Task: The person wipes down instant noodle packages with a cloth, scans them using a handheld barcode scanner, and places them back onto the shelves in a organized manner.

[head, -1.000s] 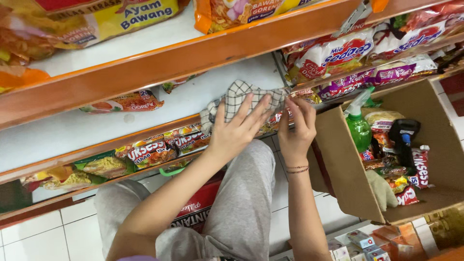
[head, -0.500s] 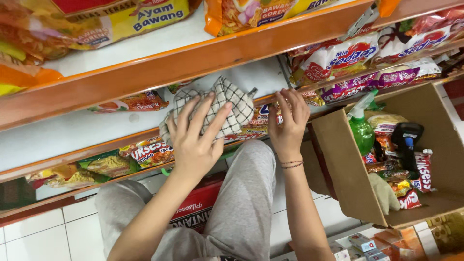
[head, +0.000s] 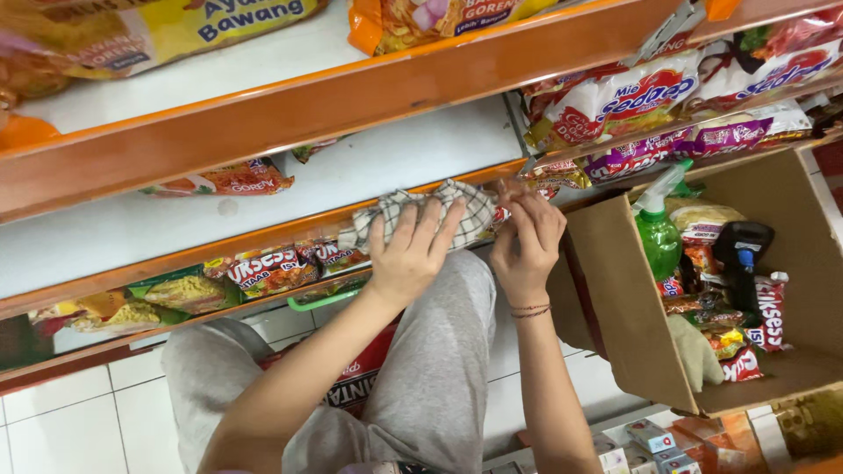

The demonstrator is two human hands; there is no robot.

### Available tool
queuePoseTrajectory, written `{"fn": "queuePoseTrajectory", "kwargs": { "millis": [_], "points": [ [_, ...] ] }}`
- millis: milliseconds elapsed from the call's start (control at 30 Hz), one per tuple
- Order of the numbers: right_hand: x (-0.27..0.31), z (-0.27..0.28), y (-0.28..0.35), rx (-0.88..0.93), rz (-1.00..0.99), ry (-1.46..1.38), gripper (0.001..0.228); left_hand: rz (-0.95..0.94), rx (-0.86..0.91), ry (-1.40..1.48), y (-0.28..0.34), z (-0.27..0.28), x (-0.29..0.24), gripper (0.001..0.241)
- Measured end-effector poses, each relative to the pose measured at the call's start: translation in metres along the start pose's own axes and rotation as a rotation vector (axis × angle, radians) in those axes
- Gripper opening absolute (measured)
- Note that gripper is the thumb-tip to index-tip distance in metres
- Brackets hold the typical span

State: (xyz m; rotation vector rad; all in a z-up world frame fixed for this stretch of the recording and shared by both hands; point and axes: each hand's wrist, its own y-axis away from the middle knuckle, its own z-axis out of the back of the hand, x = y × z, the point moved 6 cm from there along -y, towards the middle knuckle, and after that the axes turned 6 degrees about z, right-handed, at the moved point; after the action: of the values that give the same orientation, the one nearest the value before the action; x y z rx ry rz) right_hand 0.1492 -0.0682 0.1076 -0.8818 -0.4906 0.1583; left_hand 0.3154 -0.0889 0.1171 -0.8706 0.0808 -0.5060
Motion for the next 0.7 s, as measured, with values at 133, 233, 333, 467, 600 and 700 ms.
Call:
{"fn": "queuePoseTrajectory", "kwargs": {
  "millis": [133, 233, 333, 467, 600, 700],
  "points": [
    [0.002, 0.002, 0.003, -0.055, -0.087, -0.062, 0.042, 0.096, 0.037, 0.013, -0.023, -0.003, -0.017, 0.039],
    [0.006, -0.001, 0.009, -0.152, -0.246, -0.167, 0.048, 0.053, 0.085, 0.057, -0.039, -0.004, -0.030, 0.042],
    [0.009, 0.001, 0.011, -0.218, -0.317, -0.156, 0.055, -0.011, 0.125, 0.108, -0.051, -0.006, -0.044, 0.049],
    [0.024, 0.005, 0.011, -0.223, -0.313, -0.160, 0.051, 0.032, 0.154, 0.211, -0.046, 0.003, -0.027, 0.051],
    [0.046, 0.002, 0.012, -0.221, -0.301, -0.230, 0.044, 0.112, 0.146, 0.408, -0.039, 0.021, -0.002, 0.051],
    [0.049, -0.001, 0.009, -0.238, -0.374, -0.351, 0.035, 0.190, 0.198, 0.484, -0.043, 0.026, 0.004, 0.049]
  ]
}}
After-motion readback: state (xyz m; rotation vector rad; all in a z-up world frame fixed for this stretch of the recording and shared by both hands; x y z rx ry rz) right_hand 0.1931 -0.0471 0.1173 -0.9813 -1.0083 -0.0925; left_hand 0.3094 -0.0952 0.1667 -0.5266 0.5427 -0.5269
